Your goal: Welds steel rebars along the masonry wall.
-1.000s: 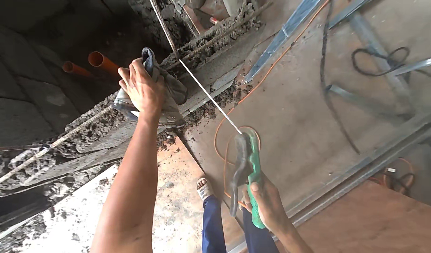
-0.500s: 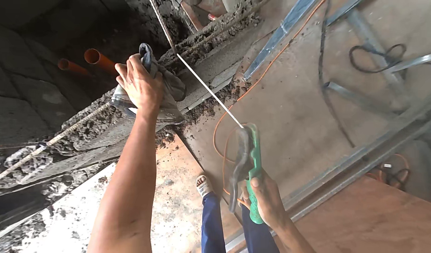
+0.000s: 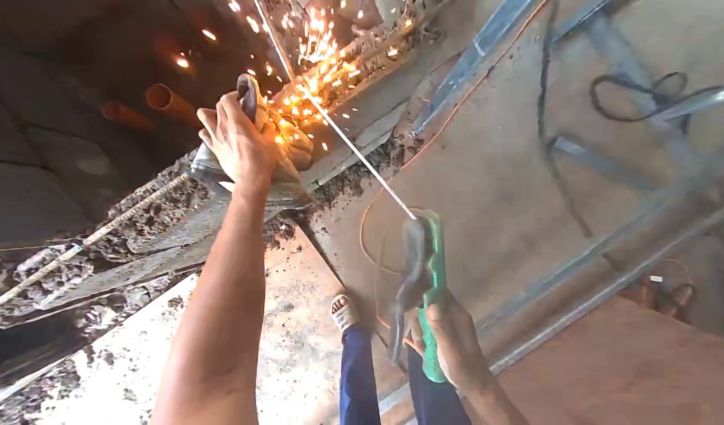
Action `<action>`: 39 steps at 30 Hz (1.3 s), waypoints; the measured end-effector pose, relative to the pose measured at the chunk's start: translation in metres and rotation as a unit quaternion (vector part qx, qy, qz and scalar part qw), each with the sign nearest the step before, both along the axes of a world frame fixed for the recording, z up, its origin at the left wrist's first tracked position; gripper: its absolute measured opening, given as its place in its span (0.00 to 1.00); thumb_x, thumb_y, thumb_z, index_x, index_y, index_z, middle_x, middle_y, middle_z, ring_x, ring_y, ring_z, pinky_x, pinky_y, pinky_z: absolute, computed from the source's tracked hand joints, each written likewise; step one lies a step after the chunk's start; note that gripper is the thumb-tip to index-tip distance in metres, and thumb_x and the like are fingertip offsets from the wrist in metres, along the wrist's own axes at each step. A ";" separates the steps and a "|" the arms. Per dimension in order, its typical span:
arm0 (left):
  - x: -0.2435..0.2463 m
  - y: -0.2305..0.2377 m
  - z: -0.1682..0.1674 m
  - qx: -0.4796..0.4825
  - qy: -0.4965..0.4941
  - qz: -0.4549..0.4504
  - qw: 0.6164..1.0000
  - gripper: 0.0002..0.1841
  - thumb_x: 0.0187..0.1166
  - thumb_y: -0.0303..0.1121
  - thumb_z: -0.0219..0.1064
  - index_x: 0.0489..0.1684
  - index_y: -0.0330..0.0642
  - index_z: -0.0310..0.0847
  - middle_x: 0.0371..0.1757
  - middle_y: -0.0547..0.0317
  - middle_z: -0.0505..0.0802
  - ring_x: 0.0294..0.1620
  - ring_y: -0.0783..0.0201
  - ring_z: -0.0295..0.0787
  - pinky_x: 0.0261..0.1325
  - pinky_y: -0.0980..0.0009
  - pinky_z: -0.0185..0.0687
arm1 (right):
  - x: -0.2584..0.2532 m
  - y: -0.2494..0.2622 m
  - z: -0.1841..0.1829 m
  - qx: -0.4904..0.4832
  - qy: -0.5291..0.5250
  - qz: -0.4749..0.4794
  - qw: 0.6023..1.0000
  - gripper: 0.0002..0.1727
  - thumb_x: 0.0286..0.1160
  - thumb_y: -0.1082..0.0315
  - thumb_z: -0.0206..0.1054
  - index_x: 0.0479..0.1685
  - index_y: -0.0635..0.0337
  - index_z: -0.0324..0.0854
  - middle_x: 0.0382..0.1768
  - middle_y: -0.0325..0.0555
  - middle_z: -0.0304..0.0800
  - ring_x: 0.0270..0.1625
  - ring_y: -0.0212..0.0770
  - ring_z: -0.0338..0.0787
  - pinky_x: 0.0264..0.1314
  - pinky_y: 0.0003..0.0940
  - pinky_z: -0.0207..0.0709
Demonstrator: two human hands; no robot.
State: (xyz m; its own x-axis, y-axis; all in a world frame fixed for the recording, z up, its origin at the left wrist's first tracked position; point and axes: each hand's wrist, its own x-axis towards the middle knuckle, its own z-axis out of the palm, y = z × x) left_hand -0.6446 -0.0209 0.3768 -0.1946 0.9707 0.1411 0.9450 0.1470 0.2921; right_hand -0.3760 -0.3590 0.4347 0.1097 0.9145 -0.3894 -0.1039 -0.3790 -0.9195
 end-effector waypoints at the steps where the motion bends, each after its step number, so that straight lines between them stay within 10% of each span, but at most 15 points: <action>1: 0.002 0.001 0.002 0.003 -0.012 0.009 1.000 0.32 0.69 0.47 0.71 0.75 0.46 0.76 0.72 0.47 0.87 0.77 0.39 0.76 0.74 0.35 0.67 | 0.000 0.000 0.001 0.000 -0.004 -0.001 1.000 0.37 0.78 0.29 0.57 0.57 0.58 0.76 0.19 0.38 0.79 0.15 0.36 0.80 0.15 0.33 0.80; 39: 0.003 0.005 -0.003 0.027 0.002 0.022 0.999 0.32 0.66 0.49 0.72 0.72 0.48 0.77 0.67 0.53 0.89 0.75 0.44 0.77 0.70 0.42 0.69 | -0.010 0.001 -0.003 -0.011 -0.018 0.002 1.000 0.38 0.78 0.29 0.57 0.59 0.59 0.76 0.18 0.38 0.78 0.14 0.37 0.80 0.15 0.35 0.81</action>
